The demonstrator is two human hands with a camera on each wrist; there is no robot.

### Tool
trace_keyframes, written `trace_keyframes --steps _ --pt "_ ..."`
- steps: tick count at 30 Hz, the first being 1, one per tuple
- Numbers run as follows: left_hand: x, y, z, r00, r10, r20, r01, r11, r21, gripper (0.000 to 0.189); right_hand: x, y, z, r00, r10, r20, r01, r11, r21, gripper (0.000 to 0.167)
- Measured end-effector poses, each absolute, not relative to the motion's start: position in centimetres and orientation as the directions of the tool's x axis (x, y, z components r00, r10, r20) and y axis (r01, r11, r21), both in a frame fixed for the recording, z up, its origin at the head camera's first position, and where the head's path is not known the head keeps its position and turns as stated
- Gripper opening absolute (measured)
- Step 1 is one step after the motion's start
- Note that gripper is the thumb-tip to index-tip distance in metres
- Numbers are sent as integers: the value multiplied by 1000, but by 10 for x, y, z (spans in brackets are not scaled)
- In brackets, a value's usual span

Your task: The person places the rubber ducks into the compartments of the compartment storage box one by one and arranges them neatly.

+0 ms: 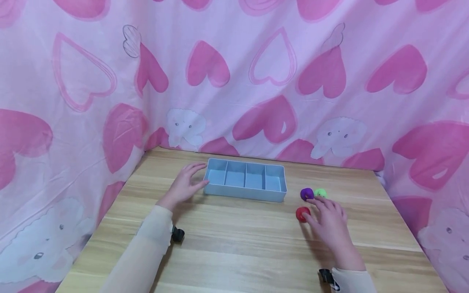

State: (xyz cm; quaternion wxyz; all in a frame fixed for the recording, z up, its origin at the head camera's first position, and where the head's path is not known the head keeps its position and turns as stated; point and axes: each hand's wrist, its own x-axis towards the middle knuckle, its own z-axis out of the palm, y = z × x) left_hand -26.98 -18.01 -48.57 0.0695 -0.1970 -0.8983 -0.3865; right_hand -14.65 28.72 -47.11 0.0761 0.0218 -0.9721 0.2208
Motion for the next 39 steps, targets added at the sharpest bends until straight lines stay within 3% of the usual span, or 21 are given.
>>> trace_keyframes --steps 39 --pt "-284 -188 -497 -888 362 284 457 616 642 61 -160 283 -478 -991 -52 127 -91 942 -322 43"
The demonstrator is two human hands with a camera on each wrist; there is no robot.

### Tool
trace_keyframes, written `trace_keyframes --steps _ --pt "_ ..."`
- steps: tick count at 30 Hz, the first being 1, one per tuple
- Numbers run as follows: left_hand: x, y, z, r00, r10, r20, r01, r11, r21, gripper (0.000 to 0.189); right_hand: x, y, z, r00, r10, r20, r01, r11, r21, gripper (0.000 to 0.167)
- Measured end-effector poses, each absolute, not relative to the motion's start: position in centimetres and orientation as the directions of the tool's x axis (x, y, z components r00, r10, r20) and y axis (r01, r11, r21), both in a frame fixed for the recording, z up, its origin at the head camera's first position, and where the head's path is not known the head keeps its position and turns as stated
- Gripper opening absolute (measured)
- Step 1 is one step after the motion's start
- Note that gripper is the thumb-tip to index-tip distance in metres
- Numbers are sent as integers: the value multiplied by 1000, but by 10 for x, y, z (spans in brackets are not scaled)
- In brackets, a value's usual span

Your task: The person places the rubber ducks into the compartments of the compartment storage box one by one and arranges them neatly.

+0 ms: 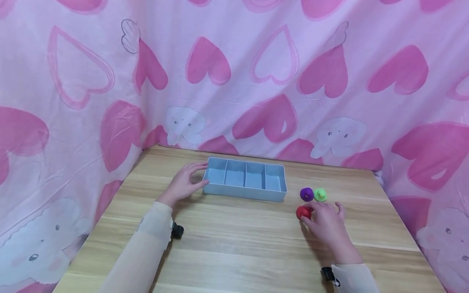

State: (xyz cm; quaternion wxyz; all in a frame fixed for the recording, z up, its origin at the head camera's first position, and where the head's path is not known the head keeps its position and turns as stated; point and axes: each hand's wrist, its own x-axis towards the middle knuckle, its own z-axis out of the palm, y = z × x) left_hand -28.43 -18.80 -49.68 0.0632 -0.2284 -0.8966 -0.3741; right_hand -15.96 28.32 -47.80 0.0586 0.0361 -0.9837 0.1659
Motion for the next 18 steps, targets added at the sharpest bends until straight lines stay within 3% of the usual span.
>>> trace_keyframes --steps 18 --pt "-285 -189 -493 -880 381 284 472 631 616 59 -168 275 -462 -987 -82 137 -125 932 -341 46"
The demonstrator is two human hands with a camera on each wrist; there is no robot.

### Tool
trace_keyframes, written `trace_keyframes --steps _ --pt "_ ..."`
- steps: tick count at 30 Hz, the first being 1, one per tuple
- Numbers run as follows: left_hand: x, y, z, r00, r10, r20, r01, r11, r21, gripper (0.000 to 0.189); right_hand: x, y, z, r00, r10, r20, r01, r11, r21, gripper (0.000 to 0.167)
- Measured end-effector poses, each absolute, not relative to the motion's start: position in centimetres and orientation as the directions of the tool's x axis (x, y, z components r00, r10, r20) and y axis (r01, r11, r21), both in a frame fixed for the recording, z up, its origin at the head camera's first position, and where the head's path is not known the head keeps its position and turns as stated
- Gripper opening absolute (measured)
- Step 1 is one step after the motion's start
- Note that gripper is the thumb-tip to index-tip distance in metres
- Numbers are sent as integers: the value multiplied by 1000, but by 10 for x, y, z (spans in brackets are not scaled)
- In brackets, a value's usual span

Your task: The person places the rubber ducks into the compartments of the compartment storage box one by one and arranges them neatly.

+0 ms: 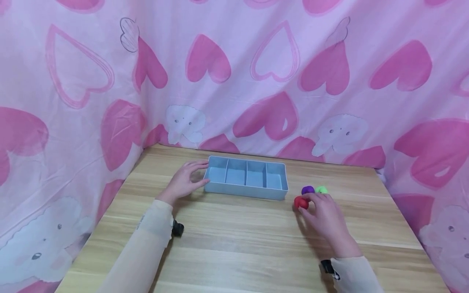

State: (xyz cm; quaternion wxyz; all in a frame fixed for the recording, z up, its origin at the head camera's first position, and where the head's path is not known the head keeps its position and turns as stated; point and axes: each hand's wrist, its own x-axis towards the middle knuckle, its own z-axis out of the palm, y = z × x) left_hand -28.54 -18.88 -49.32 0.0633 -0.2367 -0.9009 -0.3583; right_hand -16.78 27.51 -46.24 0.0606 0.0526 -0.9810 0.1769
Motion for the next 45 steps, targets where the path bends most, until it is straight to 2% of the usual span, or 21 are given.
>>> trace_keyframes --steps 8,15,26,45 --pt "-287 -191 -494 -882 377 282 468 637 612 59 -178 262 -452 -969 -123 214 -194 917 -348 43" --pt "-288 -190 -497 -879 381 287 473 619 626 59 -187 252 -435 -964 -157 217 -225 915 -336 43" --pt "-289 -188 -500 -883 370 289 467 623 628 58 -200 243 -411 -937 -198 288 -288 905 -314 44" --pt "-290 -189 -498 -888 367 277 455 617 642 59 -216 216 -399 -929 -243 278 -329 887 -323 45"
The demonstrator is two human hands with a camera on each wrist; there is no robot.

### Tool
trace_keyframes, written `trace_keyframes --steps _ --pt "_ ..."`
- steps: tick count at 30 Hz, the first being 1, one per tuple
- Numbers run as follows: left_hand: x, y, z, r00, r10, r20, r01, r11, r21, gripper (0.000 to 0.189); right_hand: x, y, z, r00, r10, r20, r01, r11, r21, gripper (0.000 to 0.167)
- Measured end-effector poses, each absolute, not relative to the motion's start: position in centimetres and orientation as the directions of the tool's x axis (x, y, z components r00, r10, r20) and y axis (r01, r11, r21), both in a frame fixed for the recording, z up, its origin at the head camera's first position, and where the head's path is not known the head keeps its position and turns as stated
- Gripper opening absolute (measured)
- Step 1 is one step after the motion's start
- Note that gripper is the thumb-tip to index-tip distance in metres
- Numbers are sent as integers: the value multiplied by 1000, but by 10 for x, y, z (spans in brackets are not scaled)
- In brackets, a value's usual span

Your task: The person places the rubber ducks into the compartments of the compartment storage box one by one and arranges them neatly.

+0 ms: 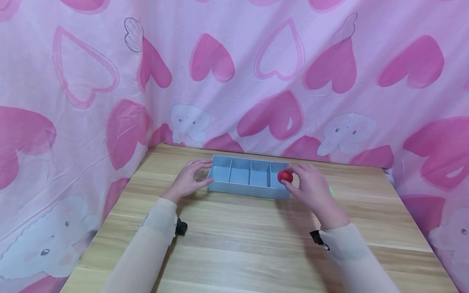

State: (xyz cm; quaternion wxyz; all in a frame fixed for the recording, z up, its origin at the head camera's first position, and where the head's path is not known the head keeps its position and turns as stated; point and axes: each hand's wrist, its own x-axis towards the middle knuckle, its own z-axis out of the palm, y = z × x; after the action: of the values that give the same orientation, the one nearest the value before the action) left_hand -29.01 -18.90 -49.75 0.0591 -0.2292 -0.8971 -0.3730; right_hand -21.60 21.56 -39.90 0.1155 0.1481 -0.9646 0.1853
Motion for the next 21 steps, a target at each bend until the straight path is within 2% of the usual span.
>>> trace_keyframes --steps 14,21 --pt "-292 -190 -498 -880 379 285 471 627 621 62 -229 187 -402 -907 -299 297 -392 856 -336 47" --pt "-291 -190 -498 -879 379 289 473 622 624 61 -239 172 -406 -881 -339 330 -444 835 -326 42"
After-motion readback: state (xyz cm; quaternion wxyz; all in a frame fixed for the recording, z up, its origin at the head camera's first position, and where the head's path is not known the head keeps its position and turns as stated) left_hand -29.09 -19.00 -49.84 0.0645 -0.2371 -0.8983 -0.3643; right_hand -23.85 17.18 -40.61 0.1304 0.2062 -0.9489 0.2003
